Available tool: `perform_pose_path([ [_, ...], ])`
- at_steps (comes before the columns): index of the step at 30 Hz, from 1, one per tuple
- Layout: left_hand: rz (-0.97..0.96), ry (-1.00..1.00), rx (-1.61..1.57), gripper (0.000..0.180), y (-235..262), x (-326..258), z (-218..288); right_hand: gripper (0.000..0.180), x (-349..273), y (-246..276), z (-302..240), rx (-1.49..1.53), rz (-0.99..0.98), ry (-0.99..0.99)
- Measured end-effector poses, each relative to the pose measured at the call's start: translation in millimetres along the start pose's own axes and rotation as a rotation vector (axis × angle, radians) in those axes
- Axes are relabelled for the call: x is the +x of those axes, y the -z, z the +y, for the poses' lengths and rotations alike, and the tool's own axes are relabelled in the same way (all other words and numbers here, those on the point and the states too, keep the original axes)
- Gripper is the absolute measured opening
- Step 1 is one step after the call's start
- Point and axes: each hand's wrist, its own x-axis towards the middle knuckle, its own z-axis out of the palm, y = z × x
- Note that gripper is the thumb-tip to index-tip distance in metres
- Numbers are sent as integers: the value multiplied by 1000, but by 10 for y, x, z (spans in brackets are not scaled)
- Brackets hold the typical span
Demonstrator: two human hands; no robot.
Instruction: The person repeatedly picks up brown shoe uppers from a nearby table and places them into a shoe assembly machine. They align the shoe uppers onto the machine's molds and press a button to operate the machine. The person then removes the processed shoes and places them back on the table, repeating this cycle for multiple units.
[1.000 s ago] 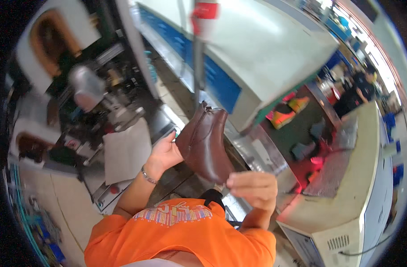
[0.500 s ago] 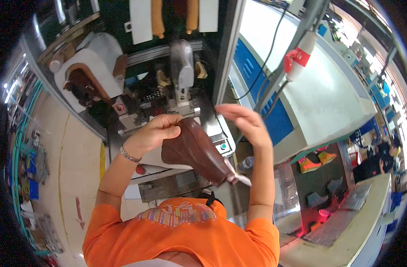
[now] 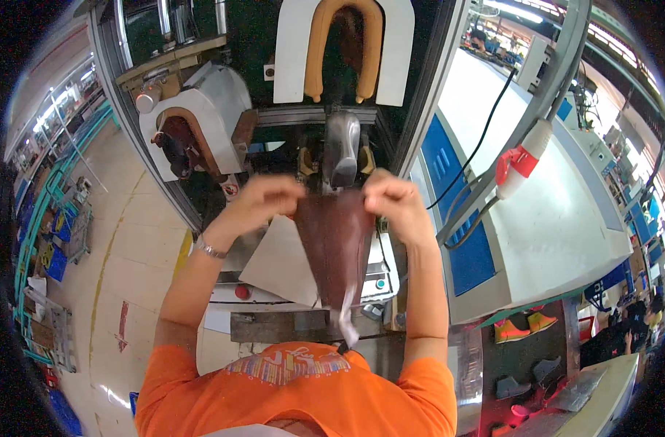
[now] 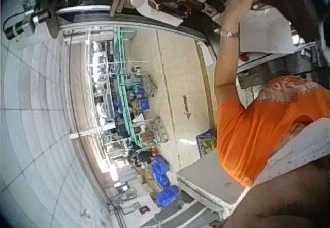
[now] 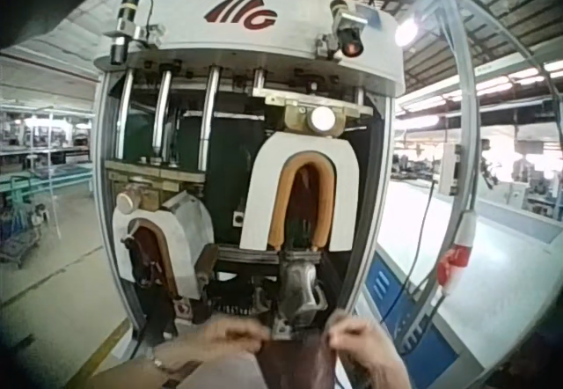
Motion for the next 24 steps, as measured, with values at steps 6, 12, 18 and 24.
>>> perform_pose_path([
  [6, 542, -303, -246, 21, 53, 936, -217, 5, 844, 173, 155, 248, 338, -87],
  [12, 699, -240, -302, 21, 88, 1132, -547, 8, 937, 265, 642, 311, 427, -100],
  [18, 981, -738, 671, 19, -381, 408, -308, 31, 32, 155, 1380, 118, 613, -318],
  [24, 349, -542, 1177, 53, -879, -9, 99, 33, -321, -457, 1386, 934, 286, -369],
])
